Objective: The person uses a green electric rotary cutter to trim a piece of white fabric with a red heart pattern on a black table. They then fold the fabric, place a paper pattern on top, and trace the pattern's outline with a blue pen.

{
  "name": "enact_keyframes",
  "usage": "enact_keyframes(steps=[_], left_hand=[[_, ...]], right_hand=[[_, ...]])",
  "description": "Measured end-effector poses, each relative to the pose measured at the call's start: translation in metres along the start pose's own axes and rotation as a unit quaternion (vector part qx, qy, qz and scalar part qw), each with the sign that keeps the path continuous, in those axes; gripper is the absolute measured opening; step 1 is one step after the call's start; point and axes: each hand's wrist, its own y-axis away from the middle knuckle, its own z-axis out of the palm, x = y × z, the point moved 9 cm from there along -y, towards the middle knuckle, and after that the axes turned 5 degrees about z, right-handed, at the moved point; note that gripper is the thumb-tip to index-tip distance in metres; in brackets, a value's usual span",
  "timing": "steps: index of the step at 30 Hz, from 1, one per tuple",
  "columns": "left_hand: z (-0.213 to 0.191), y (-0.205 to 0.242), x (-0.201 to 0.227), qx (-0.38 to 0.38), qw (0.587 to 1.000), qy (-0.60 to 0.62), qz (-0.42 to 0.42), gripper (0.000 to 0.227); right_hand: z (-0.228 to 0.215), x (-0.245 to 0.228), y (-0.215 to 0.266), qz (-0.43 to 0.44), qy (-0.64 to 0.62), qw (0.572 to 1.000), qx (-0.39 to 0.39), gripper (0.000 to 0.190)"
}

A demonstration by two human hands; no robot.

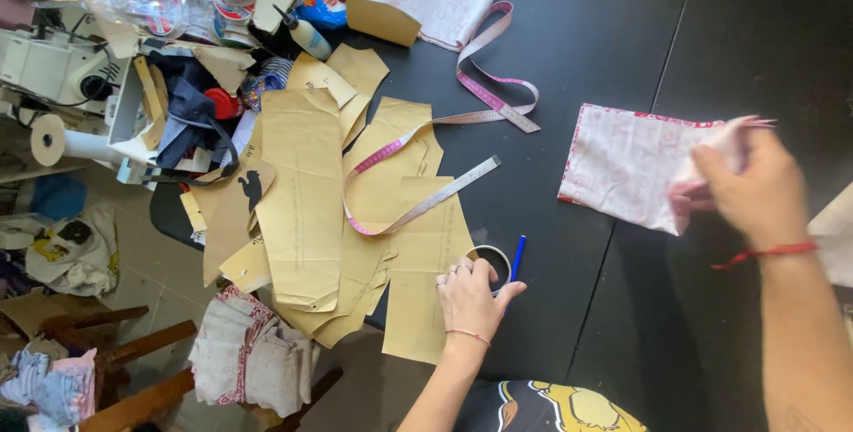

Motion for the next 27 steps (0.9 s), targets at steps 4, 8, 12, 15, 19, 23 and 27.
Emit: enact_keyframes(steps=[4, 8, 12, 15, 19, 23, 27], left_hand=[[0.020, 0.005, -0.006, -0.005, 1.000, -0.005, -0.004, 0.032], [-0.005, 0.022, -0.011, 0.038, 0.998, 0.041, 0.028, 0.019], [-0.032, 0.033, -0.029, 0.038, 0.978, 0.203, 0.009, 0.009], [-0.025, 0.034, -0.028, -0.050, 0.860, 0.507, -0.029, 0.029], [0.009, 0.046, -0.028, -0.101, 0.702, 0.684, -0.172, 0.025], [-0.025, 0.039, 0.009, -0.067, 0.667, 0.742, -0.014, 0.025], [-0.068, 0.047, 0.048, -0.132, 0.701, 0.694, 0.101, 0.013]], right_hand=[[0.061, -0.079, 0.045, 0.050, -0.197, 0.965, -0.165, 0.026], [0.133, -0.089, 0.094, -0.001, -0.009, 0.962, -0.272, 0.025], [0.186, -0.068, 0.134, 0.028, 0.249, 0.907, -0.339, 0.048], [0.204, -0.056, 0.146, 0.046, 0.219, 0.898, -0.378, 0.040], [0.203, -0.028, 0.151, 0.049, 0.145, 0.891, -0.427, 0.031], [0.113, -0.053, 0.148, 0.061, -0.256, 0.918, -0.296, 0.018], [0.035, -0.065, 0.167, 0.028, -0.394, 0.900, -0.183, 0.013]])
